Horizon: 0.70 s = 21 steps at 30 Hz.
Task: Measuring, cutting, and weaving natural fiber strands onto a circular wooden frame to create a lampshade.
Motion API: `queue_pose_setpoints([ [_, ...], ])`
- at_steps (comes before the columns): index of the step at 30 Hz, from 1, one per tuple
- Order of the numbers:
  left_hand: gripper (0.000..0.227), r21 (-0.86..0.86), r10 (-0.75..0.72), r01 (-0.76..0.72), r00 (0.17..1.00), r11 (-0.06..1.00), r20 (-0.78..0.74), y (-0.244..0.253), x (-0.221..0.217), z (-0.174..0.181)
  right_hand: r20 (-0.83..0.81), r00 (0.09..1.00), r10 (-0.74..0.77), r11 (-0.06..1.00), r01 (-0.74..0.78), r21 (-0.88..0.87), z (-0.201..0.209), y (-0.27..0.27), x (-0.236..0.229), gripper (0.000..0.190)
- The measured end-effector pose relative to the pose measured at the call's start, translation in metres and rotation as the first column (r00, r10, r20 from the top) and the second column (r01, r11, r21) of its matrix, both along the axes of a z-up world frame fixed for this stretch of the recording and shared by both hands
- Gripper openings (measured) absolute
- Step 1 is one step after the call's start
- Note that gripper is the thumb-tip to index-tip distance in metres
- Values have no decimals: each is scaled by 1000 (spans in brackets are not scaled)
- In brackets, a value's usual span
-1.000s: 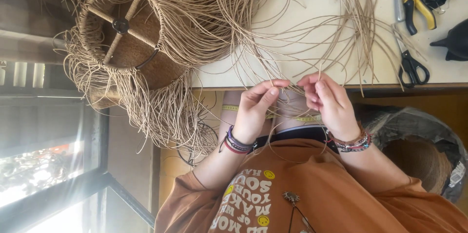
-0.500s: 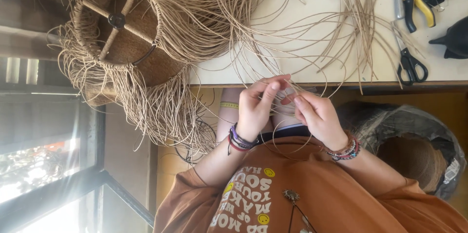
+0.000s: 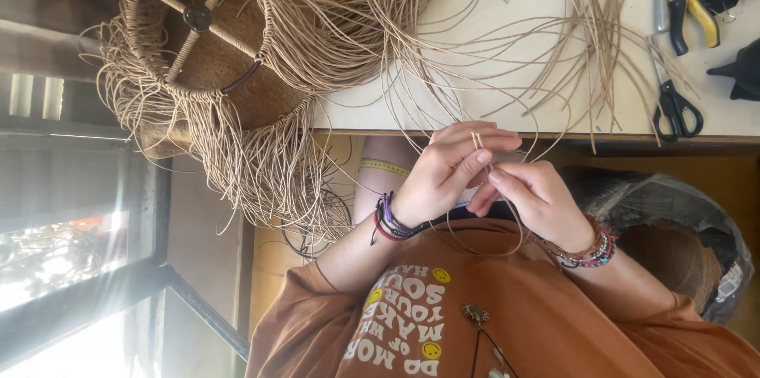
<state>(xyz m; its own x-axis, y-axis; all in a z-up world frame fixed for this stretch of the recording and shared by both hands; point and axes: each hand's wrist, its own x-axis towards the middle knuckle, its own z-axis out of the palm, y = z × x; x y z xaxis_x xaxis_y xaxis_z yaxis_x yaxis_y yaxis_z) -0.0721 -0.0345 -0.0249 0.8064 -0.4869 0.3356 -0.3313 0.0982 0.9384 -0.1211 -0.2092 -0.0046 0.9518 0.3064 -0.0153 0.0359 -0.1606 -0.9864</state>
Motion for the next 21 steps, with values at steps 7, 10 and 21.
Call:
queue_pose_setpoints([
  [7, 33, 36, -32, 30, 998, 999, 47, -2, 1, -6, -155, 987, 43, 998, -36, 47, -14, -14, 6, 48],
  [10, 32, 19, -15, 14, 998, 1000, 63, -3, 2, -6, -163, 986, 44, 994, -26, 108, -29, -17, 6, 43],
  [21, 39, 29, 205, -203, 975, 979, -88, 53, 25, 20, 13, 992, -124, 858, 113, -501, 10, -51, -9, 25],
])
